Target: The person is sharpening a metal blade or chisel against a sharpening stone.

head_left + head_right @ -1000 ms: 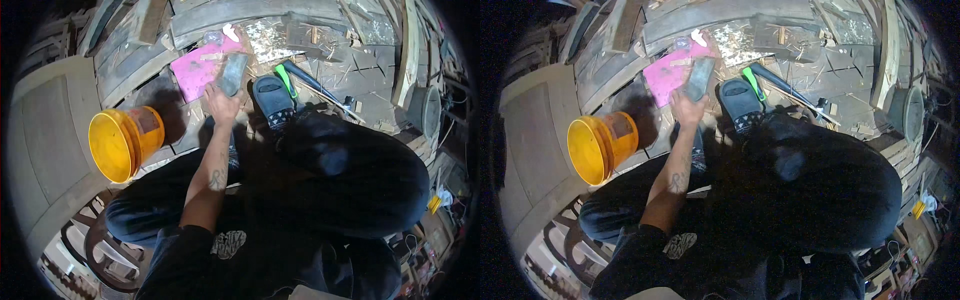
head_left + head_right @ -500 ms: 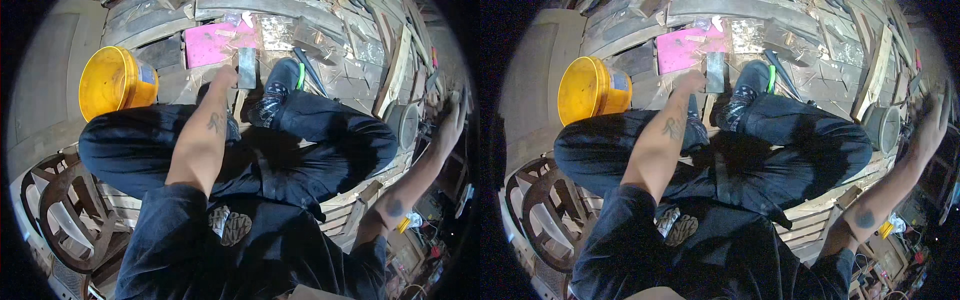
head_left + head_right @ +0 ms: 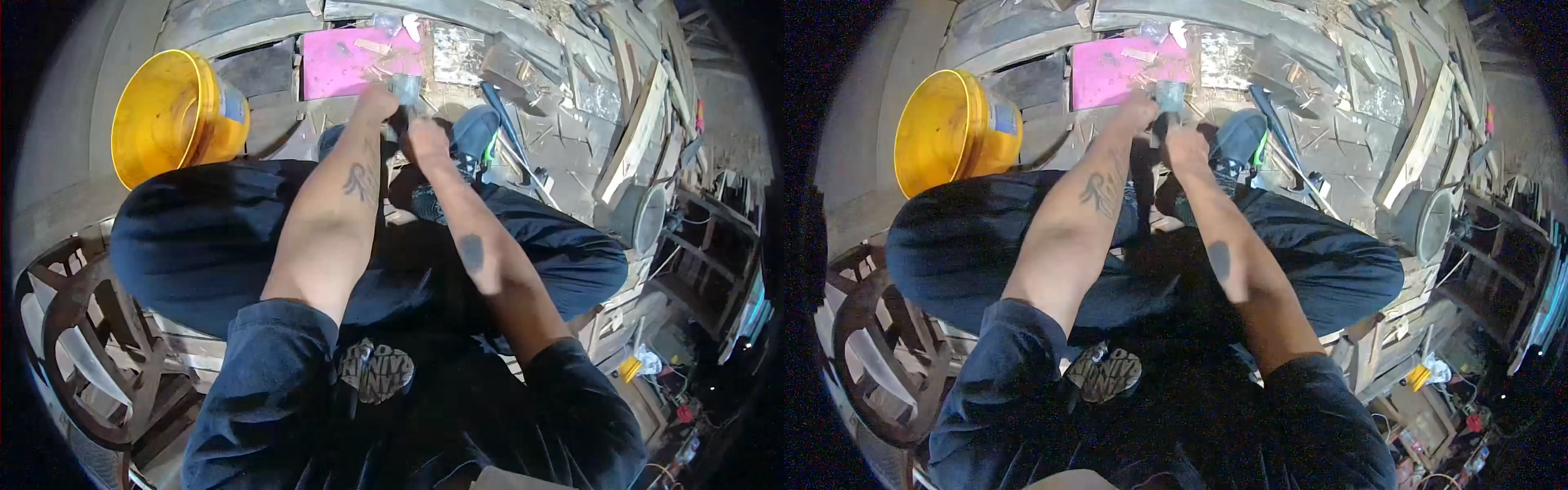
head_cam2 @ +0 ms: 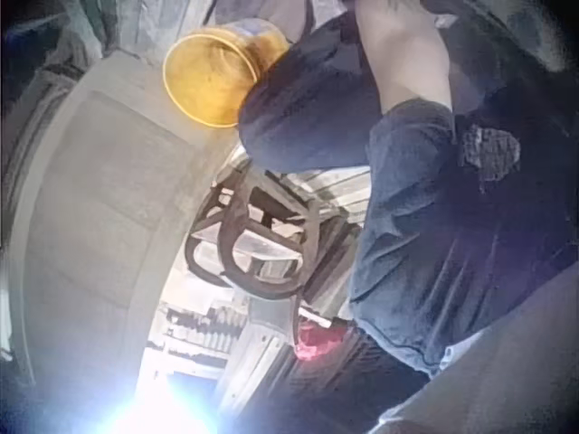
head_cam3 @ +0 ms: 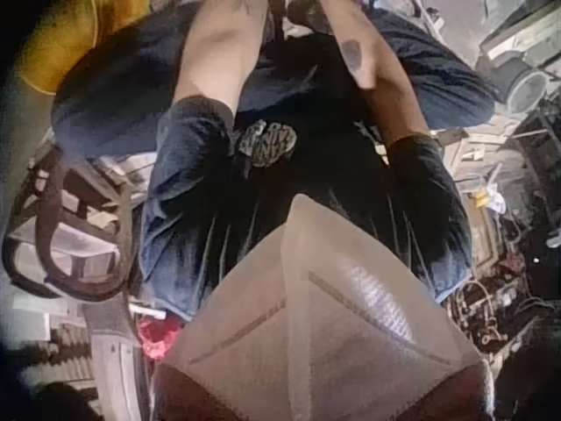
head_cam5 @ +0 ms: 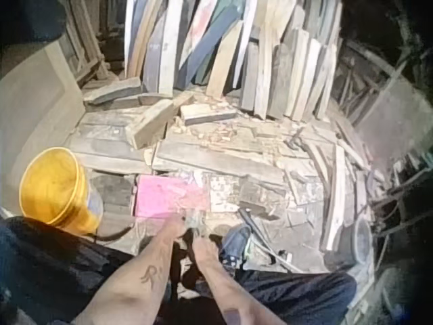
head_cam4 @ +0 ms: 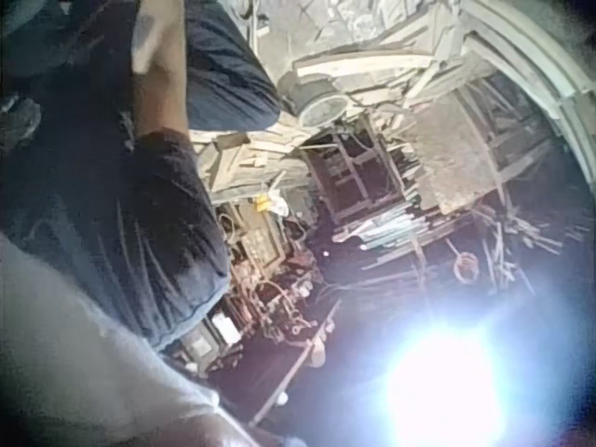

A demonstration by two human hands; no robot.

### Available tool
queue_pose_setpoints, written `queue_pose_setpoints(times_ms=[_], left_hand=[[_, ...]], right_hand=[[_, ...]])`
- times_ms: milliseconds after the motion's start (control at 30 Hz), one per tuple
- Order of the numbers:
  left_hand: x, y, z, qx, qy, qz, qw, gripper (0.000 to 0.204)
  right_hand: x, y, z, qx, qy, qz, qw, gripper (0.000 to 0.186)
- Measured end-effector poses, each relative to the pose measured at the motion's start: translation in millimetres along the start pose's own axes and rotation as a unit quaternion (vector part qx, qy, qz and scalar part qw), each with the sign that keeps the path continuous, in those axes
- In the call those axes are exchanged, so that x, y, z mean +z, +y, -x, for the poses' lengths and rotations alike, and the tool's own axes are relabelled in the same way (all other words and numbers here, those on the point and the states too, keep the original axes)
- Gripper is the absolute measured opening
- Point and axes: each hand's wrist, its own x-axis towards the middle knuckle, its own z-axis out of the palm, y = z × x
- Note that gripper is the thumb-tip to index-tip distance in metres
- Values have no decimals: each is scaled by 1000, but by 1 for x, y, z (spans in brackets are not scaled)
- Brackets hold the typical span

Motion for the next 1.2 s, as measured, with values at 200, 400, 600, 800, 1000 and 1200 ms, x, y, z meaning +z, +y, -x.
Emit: queue_pose_setpoints(times_ms=[200,400,600,800,1000,1200], left_hand=[[24,-2,59,78,-16,-57,995,28],[-6,30,103,-144,9,342,928,48],[8,24,104,-65,-6,207,976,39],[2,27,86,-82,7,129,988,26],[-10,31,97,-62,53,223,971,34],[-19,36,95,-195,-88,185,959,46]], right_hand=[[1,-8,0,3,5,4,1000,44],[-11,-20,6,26,-17,23,999,40],[-6,-18,7,20,27,-35,999,49],[-2,-17,-3,-18,87,-26,996,51],[-9,-22,-5,35,-51,11,998,58],[-14,-23,-9,7,29,-8,1000,40]])
